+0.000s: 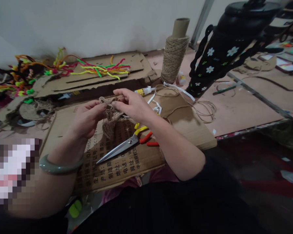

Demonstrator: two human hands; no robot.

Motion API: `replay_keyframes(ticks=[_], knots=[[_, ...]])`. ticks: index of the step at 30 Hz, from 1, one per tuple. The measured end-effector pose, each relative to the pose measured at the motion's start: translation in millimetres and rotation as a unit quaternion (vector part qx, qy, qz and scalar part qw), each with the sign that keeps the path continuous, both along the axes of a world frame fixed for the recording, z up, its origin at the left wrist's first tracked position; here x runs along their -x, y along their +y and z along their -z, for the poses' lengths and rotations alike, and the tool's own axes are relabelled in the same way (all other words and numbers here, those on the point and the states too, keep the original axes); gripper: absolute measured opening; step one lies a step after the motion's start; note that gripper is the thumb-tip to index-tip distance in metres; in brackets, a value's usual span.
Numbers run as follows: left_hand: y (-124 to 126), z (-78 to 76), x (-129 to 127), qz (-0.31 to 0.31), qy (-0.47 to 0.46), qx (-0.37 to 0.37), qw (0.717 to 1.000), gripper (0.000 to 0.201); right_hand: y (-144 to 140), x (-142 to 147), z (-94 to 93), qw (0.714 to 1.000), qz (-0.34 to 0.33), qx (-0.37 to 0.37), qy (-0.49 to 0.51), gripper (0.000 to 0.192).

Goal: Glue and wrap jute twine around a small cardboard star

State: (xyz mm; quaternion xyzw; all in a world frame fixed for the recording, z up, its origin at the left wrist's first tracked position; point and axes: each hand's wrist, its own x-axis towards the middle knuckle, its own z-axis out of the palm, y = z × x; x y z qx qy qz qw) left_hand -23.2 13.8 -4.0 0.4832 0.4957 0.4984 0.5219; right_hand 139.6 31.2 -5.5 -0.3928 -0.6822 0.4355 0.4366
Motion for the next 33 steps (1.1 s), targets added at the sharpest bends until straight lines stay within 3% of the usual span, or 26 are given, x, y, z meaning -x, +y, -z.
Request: replay_keyframes(ticks=[6,11,14,18,22,28,33], knots=[[-0.7,2.1,2.8,0.067,0.034,0.006,0.997,0.015,-0.8,-2.4,-4.3,0.999,-0.033,-0.015,-0.037,0.025],[-2.6,-1.4,6.2,0.106,0.073,0.034,0.991,0.018,-1.5,-6.3,-7.1,0.993,-0.084,0.004,-0.078,0.035],[-3.5,-4.0,5.8,0.124,0.111,0.038,0.985,0.017,-1.2,-5.3,-5.1,0.994,-0.078,0.003,-0.077,0.043],[-2.2,-2.2,3.9,0.083,0.082,0.02,0.993,0.013,-0.7,-4.8,-2.3,0.998,-0.017,-0.037,-0.056,0.033],[1.4,2.6,3.8,0.002,0.045,-0.009,0.999,0.013,-1.8,-7.1,-2.4,0.983,0.055,-0.12,-0.124,0.02],[4.6,6.3,3.7,-0.053,0.03,-0.037,0.997,0.01,-6.7,-6.2,-2.6,0.96,0.088,-0.167,-0.206,0.016],[3.0,6.8,-1.3,-0.083,0.003,-0.037,0.996,0.009,-10.9,-2.0,0.8,0.943,0.094,-0.233,-0.217,0.023]])
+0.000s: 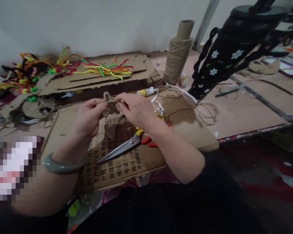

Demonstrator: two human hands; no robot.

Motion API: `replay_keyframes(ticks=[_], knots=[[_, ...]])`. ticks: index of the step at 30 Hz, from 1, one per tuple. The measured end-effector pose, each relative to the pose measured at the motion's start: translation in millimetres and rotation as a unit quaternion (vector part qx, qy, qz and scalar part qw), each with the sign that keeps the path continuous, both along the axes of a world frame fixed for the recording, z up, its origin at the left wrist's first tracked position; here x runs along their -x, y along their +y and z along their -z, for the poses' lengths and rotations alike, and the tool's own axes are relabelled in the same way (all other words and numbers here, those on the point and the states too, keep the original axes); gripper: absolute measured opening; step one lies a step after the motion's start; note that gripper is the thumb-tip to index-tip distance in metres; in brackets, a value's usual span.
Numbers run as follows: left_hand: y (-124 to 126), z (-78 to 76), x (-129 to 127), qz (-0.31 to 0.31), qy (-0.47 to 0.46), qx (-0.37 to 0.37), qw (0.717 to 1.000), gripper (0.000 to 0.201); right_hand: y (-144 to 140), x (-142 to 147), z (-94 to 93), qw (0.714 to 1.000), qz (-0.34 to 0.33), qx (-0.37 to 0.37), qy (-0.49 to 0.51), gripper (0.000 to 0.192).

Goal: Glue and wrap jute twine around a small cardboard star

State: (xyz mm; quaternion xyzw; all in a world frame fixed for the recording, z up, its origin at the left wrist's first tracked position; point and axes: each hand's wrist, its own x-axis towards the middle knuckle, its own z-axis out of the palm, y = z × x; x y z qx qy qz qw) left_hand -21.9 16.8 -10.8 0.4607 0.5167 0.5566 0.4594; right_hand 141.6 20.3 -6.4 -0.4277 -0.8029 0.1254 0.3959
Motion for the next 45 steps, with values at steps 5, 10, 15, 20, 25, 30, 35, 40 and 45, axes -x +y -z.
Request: replay_keyframes(ticks=[5,10,15,20,25,30,35,40,45], knots=[[-2.1,-1.0,-4.8,-0.019,-0.031,-0.02,0.999,0.005,-4.5,5.8,4.3,1.0,-0.018,-0.021,0.001,0.027],[-2.5,-0.1,-8.2,-0.032,-0.044,-0.032,0.998,0.006,-8.8,11.6,6.5,1.0,-0.023,-0.007,-0.014,0.027],[-4.7,0.3,-11.3,-0.017,-0.066,-0.019,0.997,0.007,-10.1,13.3,6.0,1.0,-0.027,0.014,0.008,0.025],[-5.1,0.9,-12.3,-0.013,-0.082,-0.018,0.996,0.009,-9.0,12.7,5.3,0.999,-0.031,0.031,0.021,0.022],[-4.9,0.5,-12.6,-0.017,-0.113,-0.013,0.993,0.01,-8.0,12.0,4.3,0.996,-0.051,0.042,0.056,0.024],[-5.8,-0.1,-12.1,-0.023,-0.118,-0.02,0.993,0.01,-4.4,11.8,5.1,0.986,0.009,0.089,0.142,0.016],[-6.8,0.1,-12.3,-0.017,-0.102,-0.044,0.994,0.009,5.2,13.7,10.2,0.957,-0.009,0.177,0.228,0.022],[-9.2,-0.1,-13.8,0.008,-0.104,-0.057,0.993,0.007,8.0,15.1,7.8,0.923,-0.063,0.259,0.277,0.023],[-10.6,-1.0,-13.7,0.027,-0.105,-0.044,0.993,0.009,6.2,12.1,2.0,0.912,-0.105,0.271,0.29,0.019]])
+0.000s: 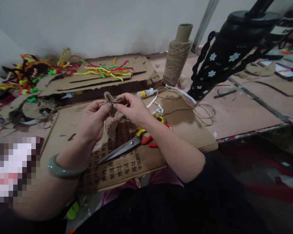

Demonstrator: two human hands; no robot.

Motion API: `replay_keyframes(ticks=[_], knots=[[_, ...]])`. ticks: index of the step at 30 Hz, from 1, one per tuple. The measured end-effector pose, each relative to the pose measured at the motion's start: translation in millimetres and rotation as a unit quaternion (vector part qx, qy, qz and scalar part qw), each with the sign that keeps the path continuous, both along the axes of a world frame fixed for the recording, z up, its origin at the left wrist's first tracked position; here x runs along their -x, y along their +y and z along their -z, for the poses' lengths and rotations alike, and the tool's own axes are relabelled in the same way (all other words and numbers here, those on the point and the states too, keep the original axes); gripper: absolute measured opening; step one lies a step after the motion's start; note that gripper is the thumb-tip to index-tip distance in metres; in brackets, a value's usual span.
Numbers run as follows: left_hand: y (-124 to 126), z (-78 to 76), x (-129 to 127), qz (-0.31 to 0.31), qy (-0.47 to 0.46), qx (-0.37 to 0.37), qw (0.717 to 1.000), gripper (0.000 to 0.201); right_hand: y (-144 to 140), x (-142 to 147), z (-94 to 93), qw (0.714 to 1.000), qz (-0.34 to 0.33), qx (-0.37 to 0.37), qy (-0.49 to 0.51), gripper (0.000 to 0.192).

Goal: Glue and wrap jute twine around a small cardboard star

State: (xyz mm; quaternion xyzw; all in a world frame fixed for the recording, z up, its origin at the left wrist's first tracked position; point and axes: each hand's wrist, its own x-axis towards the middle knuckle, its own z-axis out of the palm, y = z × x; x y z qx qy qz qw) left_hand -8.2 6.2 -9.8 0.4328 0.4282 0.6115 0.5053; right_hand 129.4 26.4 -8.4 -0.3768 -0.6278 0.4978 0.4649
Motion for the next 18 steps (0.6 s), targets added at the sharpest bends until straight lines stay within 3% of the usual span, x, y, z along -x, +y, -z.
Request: replay_keyframes(ticks=[4,8,11,15,18], knots=[[0.2,-1.5,4.5,0.059,0.038,0.038,0.997,0.011,1.2,-9.6,-7.5,1.0,-0.023,0.002,-0.014,0.014],[-1.8,-6.3,10.3,0.16,0.095,0.063,0.98,0.014,0.2,-22.1,-20.7,0.988,-0.126,-0.002,-0.094,0.012],[-4.5,-11.4,12.9,0.196,0.135,0.08,0.968,0.013,-1.8,-28.4,-26.8,0.977,-0.163,-0.017,-0.137,0.021],[-4.5,-12.4,13.7,0.204,0.167,0.098,0.96,0.015,-0.2,-30.0,-23.3,0.971,-0.147,-0.044,-0.182,0.036],[-0.5,-7.7,13.3,0.166,0.144,0.086,0.972,0.014,3.3,-28.0,-16.5,0.978,-0.056,-0.102,-0.175,0.038]])
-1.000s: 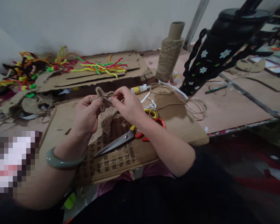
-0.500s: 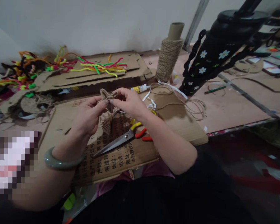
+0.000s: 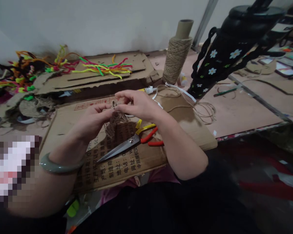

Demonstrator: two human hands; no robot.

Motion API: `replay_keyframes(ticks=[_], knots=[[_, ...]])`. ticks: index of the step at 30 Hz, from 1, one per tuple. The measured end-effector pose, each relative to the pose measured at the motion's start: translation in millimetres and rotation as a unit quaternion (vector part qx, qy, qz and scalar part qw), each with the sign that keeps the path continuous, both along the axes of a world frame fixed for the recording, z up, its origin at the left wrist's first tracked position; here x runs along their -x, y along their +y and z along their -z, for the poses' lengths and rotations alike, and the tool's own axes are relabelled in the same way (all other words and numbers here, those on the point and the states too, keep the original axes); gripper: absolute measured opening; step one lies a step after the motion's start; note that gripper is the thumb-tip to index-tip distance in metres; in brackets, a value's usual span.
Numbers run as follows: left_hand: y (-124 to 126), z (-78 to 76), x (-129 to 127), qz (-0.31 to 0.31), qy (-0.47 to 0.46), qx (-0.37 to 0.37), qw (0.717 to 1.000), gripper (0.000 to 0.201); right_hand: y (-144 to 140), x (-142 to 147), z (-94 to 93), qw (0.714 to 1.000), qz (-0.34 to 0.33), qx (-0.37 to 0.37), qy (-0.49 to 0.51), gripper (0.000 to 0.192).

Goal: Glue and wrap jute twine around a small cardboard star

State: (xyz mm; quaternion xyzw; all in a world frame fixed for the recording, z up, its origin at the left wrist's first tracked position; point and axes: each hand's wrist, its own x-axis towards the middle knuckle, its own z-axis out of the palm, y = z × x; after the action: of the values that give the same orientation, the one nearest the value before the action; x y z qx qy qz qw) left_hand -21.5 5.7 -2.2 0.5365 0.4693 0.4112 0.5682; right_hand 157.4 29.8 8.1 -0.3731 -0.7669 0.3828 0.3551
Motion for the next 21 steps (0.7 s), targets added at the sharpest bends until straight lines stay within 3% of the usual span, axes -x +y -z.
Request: replay_keyframes(ticks=[3,7,11,15,21], knots=[[4.7,5.3,-1.0,-0.068,-0.019,-0.018,0.997,0.012,1.5,2.0,5.2,0.987,0.095,-0.129,-0.006,0.027],[7.9,9.4,-2.8,-0.139,-0.038,-0.053,0.988,0.01,-0.9,3.9,8.5,0.957,0.138,-0.248,-0.066,0.014],[7.4,11.8,-4.5,-0.162,-0.04,-0.09,0.982,0.007,-5.6,8.7,10.7,0.951,0.142,-0.247,-0.12,0.015],[6.7,12.6,-6.5,-0.172,-0.054,-0.099,0.979,0.006,-11.0,16.2,13.6,0.955,0.142,-0.228,-0.123,0.018],[6.8,14.1,-10.9,-0.195,-0.087,-0.102,0.972,0.007,-16.3,24.1,16.9,0.946,0.147,-0.257,-0.134,0.021]])
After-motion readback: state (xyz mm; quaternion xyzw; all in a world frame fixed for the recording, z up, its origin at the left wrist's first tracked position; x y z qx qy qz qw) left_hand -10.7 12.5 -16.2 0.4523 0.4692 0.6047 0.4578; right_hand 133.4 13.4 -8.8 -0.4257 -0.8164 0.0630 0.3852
